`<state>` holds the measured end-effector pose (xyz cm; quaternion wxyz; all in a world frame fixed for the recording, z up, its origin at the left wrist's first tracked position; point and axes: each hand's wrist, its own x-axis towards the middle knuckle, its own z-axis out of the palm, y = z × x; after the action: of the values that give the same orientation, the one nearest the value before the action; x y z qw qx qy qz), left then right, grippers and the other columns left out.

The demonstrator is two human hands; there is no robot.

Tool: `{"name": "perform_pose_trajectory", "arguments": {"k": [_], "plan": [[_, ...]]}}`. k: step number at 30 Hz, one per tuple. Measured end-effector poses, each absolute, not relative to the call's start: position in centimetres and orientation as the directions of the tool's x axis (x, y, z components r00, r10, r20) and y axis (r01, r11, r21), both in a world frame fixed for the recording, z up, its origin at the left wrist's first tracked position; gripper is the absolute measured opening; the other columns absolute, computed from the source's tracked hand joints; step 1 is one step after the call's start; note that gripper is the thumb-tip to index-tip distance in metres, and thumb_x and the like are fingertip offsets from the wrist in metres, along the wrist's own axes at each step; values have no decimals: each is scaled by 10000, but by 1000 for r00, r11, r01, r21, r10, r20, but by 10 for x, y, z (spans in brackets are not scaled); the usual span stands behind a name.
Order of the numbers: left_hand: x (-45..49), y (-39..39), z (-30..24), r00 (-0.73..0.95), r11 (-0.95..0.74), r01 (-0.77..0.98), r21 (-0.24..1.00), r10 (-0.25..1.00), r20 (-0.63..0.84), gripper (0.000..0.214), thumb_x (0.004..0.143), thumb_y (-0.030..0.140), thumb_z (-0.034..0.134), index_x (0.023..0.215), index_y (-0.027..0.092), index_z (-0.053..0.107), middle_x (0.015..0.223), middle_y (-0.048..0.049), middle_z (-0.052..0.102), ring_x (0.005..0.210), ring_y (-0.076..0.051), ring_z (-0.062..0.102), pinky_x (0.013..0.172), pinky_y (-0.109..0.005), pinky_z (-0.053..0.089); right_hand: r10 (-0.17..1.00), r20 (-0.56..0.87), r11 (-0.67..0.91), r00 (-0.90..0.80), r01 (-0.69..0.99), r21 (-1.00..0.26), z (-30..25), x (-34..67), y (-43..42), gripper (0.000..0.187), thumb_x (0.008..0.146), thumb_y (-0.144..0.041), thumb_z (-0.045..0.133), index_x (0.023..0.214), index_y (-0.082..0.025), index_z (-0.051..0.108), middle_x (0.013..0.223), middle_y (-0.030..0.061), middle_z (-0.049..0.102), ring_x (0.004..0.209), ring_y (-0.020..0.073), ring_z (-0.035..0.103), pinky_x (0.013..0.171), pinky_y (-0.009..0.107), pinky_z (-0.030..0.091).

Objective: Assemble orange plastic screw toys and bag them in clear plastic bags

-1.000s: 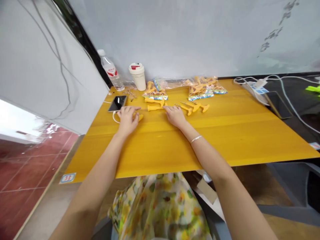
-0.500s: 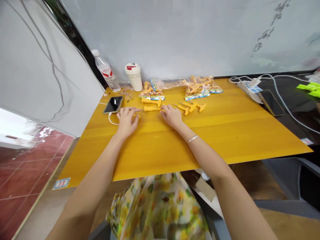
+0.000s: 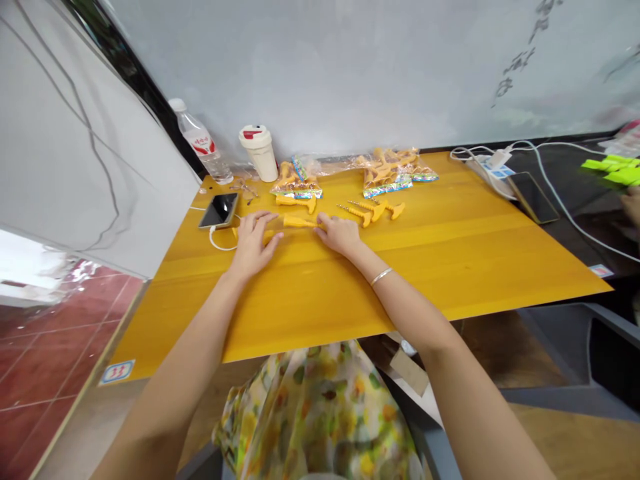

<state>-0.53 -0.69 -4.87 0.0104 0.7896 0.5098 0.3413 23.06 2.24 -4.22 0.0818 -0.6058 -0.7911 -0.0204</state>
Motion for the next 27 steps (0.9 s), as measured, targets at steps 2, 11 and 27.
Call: {"name": "perform_pose_trajectory", "arguments": {"k": [2, 11, 27], "plan": [[-5, -6, -49, 296, -549, 749, 371, 778, 554, 528, 967, 413, 538, 1451, 219, 460, 1476, -168, 473, 1389, -303, 441, 1159, -475, 354, 939, 185, 312, -290, 944, -105, -39, 227, 15, 388, 1016, -509, 439, 1255, -253, 606, 1105, 94, 746, 907, 274, 698, 661, 316, 403], [-1, -8, -46, 242, -597, 615, 516, 765, 597, 290, 1016, 407, 435, 1146, 207, 601, 1097, -107, 678, 1066, -233, 634, 972, -385, 497, 816, 431, 566, -384, 683, -462, -45, 222, 12, 472, 1015, -400, 452, 1453, -223, 457, 1331, 109, 646, 970, 244, 665, 821, 356, 513], [-50, 14, -48, -206, -309, 740, 597, 741, 639, 232, 912, 364, 606, 1069, 198, 566, 1078, -84, 654, 1003, -205, 624, 930, -337, 482, 854, 454, 24, 254, 852, -523, -45, 342, 73, 391, 1025, -384, 357, 1250, -162, 586, 1112, 171, 707, 1022, 305, 649, 927, 472, 484]]}}
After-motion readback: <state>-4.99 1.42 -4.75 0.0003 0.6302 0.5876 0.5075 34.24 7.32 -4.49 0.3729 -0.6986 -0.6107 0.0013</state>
